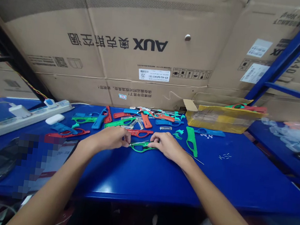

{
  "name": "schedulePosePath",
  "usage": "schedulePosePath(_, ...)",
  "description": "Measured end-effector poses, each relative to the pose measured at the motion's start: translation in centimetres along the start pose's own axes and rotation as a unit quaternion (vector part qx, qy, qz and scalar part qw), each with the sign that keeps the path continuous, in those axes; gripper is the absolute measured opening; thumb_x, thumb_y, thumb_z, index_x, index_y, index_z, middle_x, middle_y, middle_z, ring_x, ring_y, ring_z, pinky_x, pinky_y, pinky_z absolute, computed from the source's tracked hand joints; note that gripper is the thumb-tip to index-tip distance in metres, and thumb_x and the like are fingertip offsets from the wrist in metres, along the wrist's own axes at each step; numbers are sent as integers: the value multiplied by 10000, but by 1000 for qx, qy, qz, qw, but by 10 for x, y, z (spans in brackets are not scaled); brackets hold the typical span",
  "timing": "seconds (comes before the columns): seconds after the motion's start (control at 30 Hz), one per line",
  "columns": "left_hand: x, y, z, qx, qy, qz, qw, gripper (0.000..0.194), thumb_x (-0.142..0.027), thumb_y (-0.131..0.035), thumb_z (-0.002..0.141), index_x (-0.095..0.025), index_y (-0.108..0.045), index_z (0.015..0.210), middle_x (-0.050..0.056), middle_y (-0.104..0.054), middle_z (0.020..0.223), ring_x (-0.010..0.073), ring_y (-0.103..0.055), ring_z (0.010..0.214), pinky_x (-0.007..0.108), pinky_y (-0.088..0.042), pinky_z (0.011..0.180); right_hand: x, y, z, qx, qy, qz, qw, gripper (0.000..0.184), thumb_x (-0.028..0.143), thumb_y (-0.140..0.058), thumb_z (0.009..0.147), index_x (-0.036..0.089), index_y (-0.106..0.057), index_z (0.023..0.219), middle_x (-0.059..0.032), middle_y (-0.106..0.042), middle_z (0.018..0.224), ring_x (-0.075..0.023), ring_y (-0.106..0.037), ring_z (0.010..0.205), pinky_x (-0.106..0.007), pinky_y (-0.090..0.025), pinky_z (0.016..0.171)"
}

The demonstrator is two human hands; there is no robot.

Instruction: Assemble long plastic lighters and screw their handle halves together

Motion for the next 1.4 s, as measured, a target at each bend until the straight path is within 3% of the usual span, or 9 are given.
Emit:
schedulePosePath(0.2, -8, 14, 30, 185, 10, -20, 983, 62, -175, -711, 712, -191, -741, 764, 30, -735, 748, 197, -669, 726, 253, -471, 630, 8, -2, 1, 34, 25, -50, 998, 220, 302, -682, 899, 195, -682, 1092, -8, -690, 772, -169, -606, 715, -276, -431, 676)
schedulePosePath(0.3, -18, 20, 41, 207, 15, -14, 978, 60, -137, -736, 639, -173, -694, 615, 24, -668, 604, 192, -625, 626, 287, -491, 638, 15, 3, 6, 68, 53, -82, 993, 392, 270, -703, 886, 210, -623, 1265, -12, -700, 792, -174, -609, 723, -275, -432, 663)
schedulePosePath(0.4, -22, 23, 44, 203, 19, -9, 979, 96, -162, -770, 587, -180, -677, 575, 21, -655, 580, 194, -606, 615, 316, -507, 663, 13, 23, 18, 120, 70, -58, 989, 333, 337, -711, 874, 206, -681, 1179, -4, -700, 743, -161, -608, 660, -266, -428, 619)
schedulePosePath(0.6, -12, 18, 41, 197, 10, -7, 980, 86, -214, -762, 613, -196, -722, 686, 46, -742, 767, 218, -656, 725, 299, -500, 682, -38, 92, 38, -88, 31, -79, 992, 348, 500, -631, 870, 178, -757, 903, -51, -736, 809, -197, -630, 734, -297, -422, 655)
schedulePosePath(0.83, 4, 5, 31, 139, -5, -55, 989, 275, -217, -780, 655, -208, -727, 925, 16, -754, 925, 200, -670, 788, 262, -478, 687, -60, 87, 22, 28, 39, -137, 989, 309, 508, -671, 833, 225, -774, 904, -55, -763, 921, -232, -666, 819, -321, -457, 729)
schedulePosePath(0.97, 4, 9, 22, 103, -20, -100, 989, 438, -411, -853, 612, -241, -705, 988, 1, -744, 960, 198, -675, 784, 247, -455, 637, -64, 91, 14, 83, 0, -128, 988, 310, 498, -740, 758, 239, -778, 924, -60, -766, 972, -260, -680, 877, -339, -484, 754)
schedulePosePath(1.07, -4, 19, 18, 17, -34, -81, 996, 387, -559, -703, 803, -220, -707, 988, 32, -739, 919, 214, -667, 787, 275, -436, 644, -67, 94, 10, 85, 1, -150, 985, 298, 511, -713, 783, 240, -780, 887, -69, -752, 964, -269, -675, 884, -367, -485, 787)
schedulePosePath(1.23, -21, 29, 20, -111, -102, -6, 989, 295, -359, -496, 1004, -169, -710, 935, 76, -734, 941, 229, -664, 861, 312, -421, 742, -66, 97, 5, 88, 30, -120, 988, 349, 580, -690, 799, 241, -761, 840, -73, -705, 960, -266, -646, 924, -388, -475, 859)
schedulePosePath(1.4, -24, 20, 28, -85, -125, -10, 988, 237, -231, -513, 973, -170, -739, 939, 79, -742, 967, 223, -673, 871, 297, -425, 718, -61, 90, 7, 76, 43, -120, 989, 326, 566, -692, 801, 244, -740, 818, -74, -680, 949, -271, -624, 934, -404, -467, 868)
Point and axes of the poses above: each hand's wrist, its own z-axis towards the middle knuckle, its own y-axis out of the back of the hand, x = y × z, the point moved 4 cm from there along z, towards the middle knuckle
